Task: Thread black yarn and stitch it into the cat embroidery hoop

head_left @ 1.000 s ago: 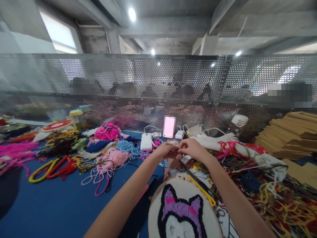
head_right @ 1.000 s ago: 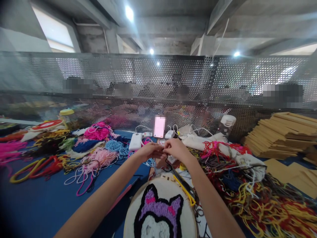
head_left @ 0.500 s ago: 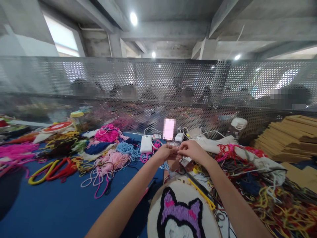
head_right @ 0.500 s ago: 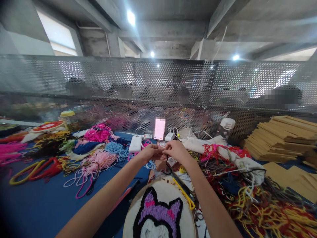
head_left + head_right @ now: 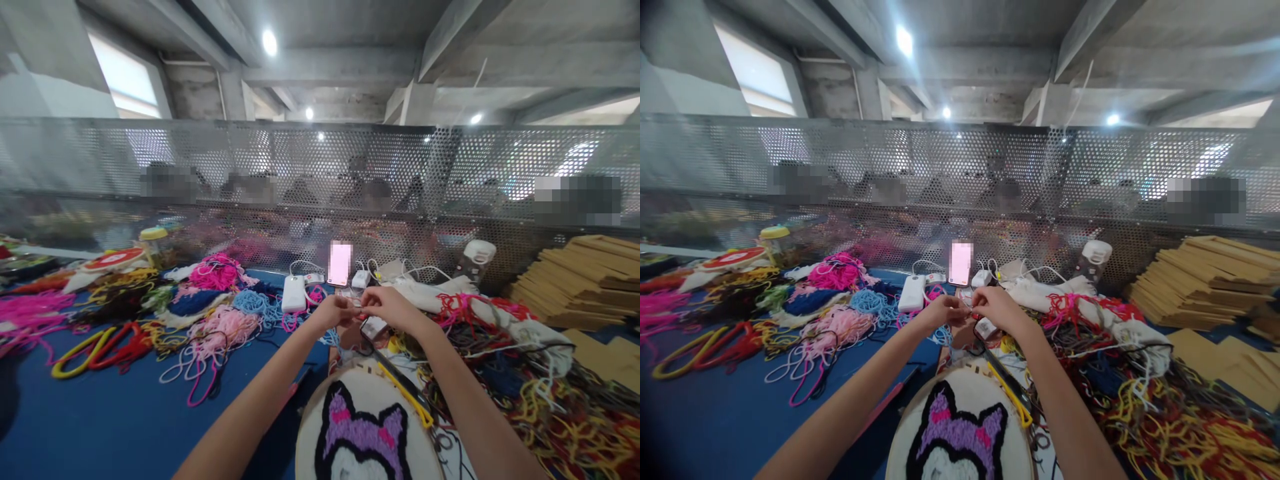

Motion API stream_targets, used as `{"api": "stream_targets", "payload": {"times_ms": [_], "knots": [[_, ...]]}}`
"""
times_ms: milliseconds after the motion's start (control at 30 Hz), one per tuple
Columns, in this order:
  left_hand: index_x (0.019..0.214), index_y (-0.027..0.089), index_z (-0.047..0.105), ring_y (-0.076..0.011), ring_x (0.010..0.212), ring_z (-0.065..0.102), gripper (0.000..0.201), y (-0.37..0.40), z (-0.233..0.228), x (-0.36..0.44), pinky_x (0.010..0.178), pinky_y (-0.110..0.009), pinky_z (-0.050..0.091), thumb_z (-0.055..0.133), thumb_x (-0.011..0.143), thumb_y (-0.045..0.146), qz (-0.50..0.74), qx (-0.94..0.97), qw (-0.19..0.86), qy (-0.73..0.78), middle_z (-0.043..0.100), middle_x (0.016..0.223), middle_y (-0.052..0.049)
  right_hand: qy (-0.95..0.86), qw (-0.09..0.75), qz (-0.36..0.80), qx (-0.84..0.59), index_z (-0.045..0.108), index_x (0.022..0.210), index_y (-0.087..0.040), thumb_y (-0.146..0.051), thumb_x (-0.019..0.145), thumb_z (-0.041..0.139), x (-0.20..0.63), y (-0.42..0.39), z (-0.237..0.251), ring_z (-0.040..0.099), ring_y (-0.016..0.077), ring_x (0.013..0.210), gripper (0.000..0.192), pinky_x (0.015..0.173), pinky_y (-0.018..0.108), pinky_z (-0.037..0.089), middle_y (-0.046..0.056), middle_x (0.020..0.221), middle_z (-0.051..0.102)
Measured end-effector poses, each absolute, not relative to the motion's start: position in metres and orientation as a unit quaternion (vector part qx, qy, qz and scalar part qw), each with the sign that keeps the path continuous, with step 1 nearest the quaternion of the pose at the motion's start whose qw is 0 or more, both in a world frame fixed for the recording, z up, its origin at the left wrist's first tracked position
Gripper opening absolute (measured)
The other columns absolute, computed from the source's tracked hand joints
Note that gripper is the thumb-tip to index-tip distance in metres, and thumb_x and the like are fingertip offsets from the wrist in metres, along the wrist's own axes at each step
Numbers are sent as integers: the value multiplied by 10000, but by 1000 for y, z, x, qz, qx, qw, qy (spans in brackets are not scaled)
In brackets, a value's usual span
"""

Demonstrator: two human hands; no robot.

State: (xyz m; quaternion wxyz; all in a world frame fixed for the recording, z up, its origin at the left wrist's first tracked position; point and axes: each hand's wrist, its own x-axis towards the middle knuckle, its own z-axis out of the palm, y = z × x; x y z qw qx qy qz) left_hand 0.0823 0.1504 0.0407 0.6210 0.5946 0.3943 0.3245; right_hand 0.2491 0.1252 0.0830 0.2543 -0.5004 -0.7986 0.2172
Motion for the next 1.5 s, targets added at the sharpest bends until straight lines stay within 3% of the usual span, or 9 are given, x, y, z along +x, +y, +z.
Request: {"api": "stream_targets", "payload": {"times_ms": [300,533,767,1033,1167,1300,1400,1500], "knots": [[718,132,559,-93,462,528,132,151,51,73,499,-220,412,591,748,257,230,695,563,382,555,515,28,-817,246,200,-481,605,725,-153,-127,707,538,248,127,81,553,130,614,74,576,228,388,16,654,620],[615,122,538,-102,457,529,159,152,60,70,514,-234,427,529,761,183,198,710,539,407,542,471,21,-829,231,178,-478,606,724,-169,-118,707,535,245,126,76,536,130,622,89,573,225,356,11,668,616],[604,118,583,-112,486,551,140,155,65,61,521,-231,431,582,722,194,195,717,530,409,574,495,6,-835,217,163,-479,612,730,-168,-116,715,532,237,124,70,532,138,637,96,576,228,328,24,692,624],[575,123,583,-99,456,534,189,158,83,44,504,-217,427,578,730,230,253,695,512,437,563,472,9,-828,212,178,-487,635,687,-180,-132,681,584,222,114,75,541,136,632,70,585,223,340,9,672,633],[571,131,558,-90,418,513,208,162,85,41,428,-193,378,539,753,228,315,660,489,474,534,444,19,-784,264,146,-543,632,782,-178,-240,792,499,220,108,89,554,178,711,147,620,262,337,63,745,640],[596,143,544,-92,403,507,203,164,84,42,375,-184,325,521,765,253,355,625,489,495,503,433,34,-780,259,215,-528,612,758,-176,-350,846,435,215,104,90,565,149,569,263,555,245,373,38,614,626],[624,148,556,-88,403,502,187,164,82,43,374,-184,321,538,758,278,365,608,494,503,497,442,43,-772,230,286,-519,593,919,-166,-343,833,464,206,103,75,539,133,416,235,444,227,373,13,527,612],[644,148,574,-90,412,508,182,164,80,44,380,-187,329,545,752,290,360,602,498,509,510,461,40,-748,244,311,-532,392,1226,-132,-341,836,472,195,109,56,547,149,407,450,408,228,376,1,526,602]]}}
